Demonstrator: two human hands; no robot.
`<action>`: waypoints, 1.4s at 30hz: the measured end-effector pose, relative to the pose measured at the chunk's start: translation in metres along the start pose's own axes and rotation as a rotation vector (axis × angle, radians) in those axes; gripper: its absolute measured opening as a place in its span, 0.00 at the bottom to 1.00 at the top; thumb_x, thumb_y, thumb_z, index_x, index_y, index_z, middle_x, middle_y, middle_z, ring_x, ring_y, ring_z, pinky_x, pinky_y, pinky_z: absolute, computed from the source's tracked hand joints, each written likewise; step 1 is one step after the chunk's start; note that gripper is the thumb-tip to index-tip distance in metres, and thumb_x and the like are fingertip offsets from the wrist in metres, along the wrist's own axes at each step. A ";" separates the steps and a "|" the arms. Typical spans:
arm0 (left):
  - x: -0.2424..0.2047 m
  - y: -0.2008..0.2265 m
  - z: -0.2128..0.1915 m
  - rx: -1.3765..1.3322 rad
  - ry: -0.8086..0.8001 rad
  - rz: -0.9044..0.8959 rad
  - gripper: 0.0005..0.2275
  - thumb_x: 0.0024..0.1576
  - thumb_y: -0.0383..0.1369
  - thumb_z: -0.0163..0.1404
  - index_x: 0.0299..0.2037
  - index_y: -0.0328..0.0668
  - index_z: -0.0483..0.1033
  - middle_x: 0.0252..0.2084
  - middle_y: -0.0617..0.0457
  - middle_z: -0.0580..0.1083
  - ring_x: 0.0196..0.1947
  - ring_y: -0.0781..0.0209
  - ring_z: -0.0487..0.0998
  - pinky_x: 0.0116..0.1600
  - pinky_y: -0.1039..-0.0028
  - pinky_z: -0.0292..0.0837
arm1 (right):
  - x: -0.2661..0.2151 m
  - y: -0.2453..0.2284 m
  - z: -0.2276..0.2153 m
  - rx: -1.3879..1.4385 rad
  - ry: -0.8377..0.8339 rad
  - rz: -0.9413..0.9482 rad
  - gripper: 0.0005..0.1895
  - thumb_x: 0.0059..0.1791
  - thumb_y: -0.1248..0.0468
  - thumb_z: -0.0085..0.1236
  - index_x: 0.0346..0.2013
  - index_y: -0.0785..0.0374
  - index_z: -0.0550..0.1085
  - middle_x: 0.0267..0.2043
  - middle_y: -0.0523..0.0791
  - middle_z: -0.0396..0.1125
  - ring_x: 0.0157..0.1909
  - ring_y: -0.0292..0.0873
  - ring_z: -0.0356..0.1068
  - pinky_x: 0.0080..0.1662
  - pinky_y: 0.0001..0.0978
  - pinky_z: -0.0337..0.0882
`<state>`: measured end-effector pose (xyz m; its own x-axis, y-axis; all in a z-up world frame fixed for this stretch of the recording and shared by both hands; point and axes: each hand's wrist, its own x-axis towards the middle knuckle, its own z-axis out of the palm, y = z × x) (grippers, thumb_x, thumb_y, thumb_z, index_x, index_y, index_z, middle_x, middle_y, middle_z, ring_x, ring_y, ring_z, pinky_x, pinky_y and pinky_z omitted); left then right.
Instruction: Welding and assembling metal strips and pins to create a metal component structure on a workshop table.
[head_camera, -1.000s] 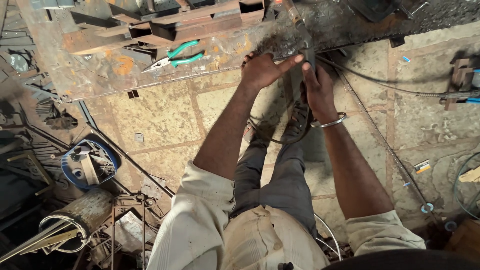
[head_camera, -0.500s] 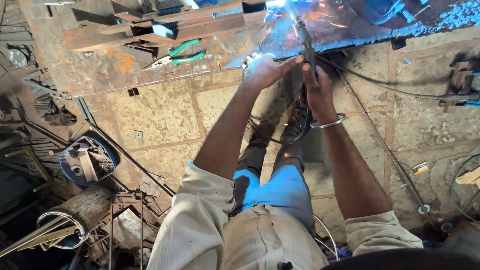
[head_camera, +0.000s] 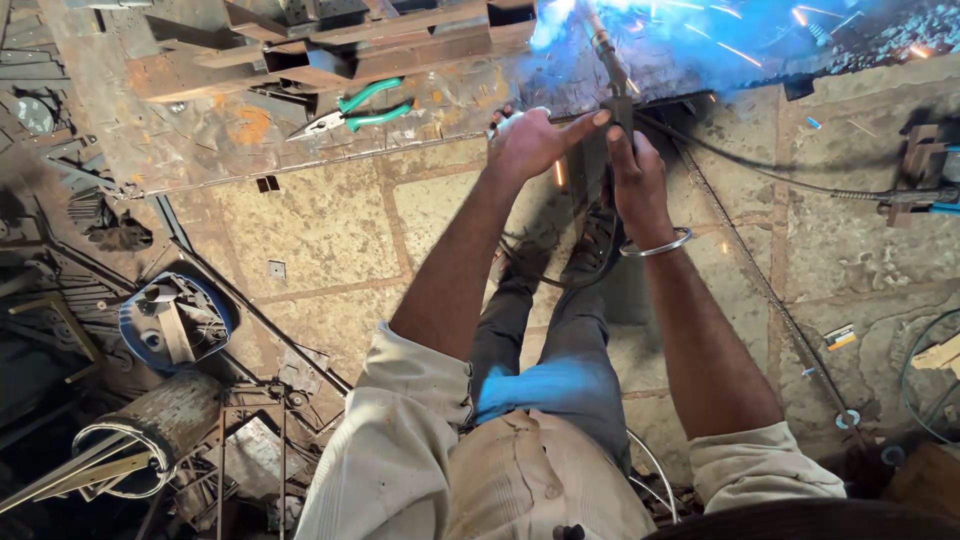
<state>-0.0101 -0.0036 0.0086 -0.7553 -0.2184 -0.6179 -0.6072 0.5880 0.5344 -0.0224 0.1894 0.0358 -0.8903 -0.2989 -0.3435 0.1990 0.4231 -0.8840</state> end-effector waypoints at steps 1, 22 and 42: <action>-0.001 0.000 0.000 -0.001 -0.001 0.000 0.58 0.37 0.82 0.37 0.52 0.24 0.79 0.49 0.32 0.80 0.50 0.45 0.82 0.56 0.56 0.77 | 0.002 0.009 0.000 -0.001 0.001 0.001 0.28 0.57 0.38 0.49 0.34 0.62 0.68 0.24 0.37 0.60 0.27 0.29 0.59 0.28 0.30 0.61; -0.028 -0.069 0.044 -0.009 0.286 0.344 0.41 0.54 0.69 0.41 0.65 0.43 0.71 0.74 0.29 0.52 0.76 0.33 0.46 0.75 0.48 0.41 | -0.085 -0.059 -0.162 0.688 0.292 -0.104 0.29 0.56 0.34 0.50 0.48 0.58 0.69 0.29 0.45 0.65 0.26 0.44 0.67 0.30 0.40 0.70; -0.141 0.080 0.002 -0.592 -0.011 0.635 0.21 0.60 0.48 0.57 0.50 0.35 0.78 0.34 0.49 0.78 0.35 0.62 0.77 0.42 0.69 0.75 | -0.040 -0.142 -0.078 1.020 -0.182 0.030 0.20 0.56 0.45 0.48 0.49 0.57 0.69 0.39 0.47 0.71 0.40 0.45 0.74 0.44 0.41 0.76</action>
<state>0.0485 0.0756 0.1375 -0.9942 0.0230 -0.1051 -0.1025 0.0938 0.9903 -0.0466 0.2077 0.2001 -0.8211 -0.4604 -0.3374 0.5475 -0.4678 -0.6939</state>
